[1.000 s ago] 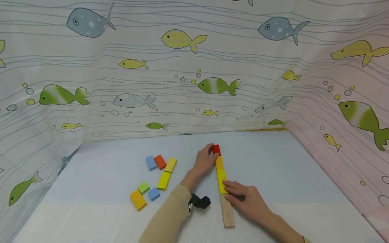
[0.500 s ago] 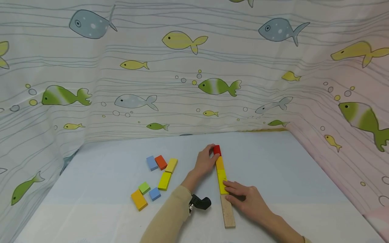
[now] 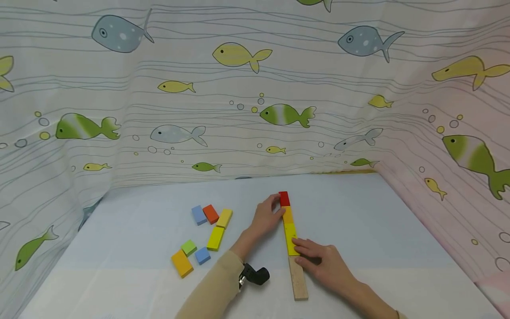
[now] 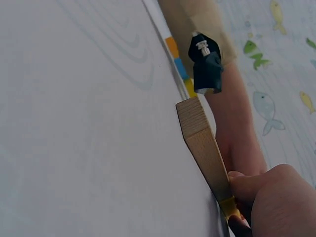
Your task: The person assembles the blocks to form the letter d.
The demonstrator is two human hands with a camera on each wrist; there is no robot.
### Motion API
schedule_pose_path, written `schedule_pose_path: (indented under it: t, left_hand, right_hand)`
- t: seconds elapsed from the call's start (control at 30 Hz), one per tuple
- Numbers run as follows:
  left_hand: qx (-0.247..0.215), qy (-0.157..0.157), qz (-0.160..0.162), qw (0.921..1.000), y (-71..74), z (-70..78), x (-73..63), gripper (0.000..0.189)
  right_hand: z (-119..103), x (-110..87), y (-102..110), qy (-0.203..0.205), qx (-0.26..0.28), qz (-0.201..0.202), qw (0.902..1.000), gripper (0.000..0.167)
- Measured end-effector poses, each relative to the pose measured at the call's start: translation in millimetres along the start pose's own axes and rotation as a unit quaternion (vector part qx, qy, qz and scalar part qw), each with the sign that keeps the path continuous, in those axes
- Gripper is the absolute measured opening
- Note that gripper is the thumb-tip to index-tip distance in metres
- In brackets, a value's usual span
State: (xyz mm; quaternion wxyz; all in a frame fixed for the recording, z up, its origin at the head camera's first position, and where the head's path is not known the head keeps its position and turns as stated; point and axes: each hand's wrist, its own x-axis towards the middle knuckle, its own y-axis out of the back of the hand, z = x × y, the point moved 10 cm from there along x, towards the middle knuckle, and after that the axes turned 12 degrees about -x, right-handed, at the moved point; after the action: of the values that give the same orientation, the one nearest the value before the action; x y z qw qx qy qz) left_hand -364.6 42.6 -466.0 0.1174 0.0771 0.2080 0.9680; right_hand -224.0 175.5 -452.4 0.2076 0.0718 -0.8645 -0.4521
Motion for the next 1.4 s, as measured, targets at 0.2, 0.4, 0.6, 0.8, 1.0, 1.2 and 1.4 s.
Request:
schedule_pose_path:
  t: [0.2,0.4,0.6,0.8,1.0,1.2,1.4]
  left_hand:
    - [0.017,-0.022,-0.031,0.9991,0.8,3.8,-12.4,0.049]
    - [0.029,-0.048,-0.068,0.9961,-0.2,9.2,-31.0,0.049]
    - [0.038,-0.049,-0.093,0.9937,4.1,11.9,-53.5,0.051]
    - [0.026,-0.033,-0.106,0.9935,17.2,14.7,-78.7,0.052]
    - [0.021,-0.039,-0.101,0.9939,36.6,13.7,-102.0,0.05]
    - [0.011,-0.041,-0.071,0.9966,58.9,9.1,-121.6,0.047]
    - [0.011,-0.03,-0.038,0.9988,79.0,3.0,-136.9,0.044]
  right_hand:
    - [0.1,-0.5,0.0,0.002,-0.001,0.006,1.0,0.037]
    - [-0.4,-1.3,0.9,0.008,0.005,0.014,0.9999,0.037]
    - [1.1,-1.5,1.0,0.006,0.008,0.015,0.9998,0.037]
    - [0.4,-1.2,1.2,0.008,0.0,0.016,0.9998,0.037]
    - [-1.4,-0.8,1.3,0.008,-0.004,0.014,0.9999,0.036]
    - [-1.7,-1.1,2.4,0.007,0.001,0.017,0.9998,0.036]
    - [-0.2,-1.3,0.7,0.003,0.005,0.015,0.9999,0.037]
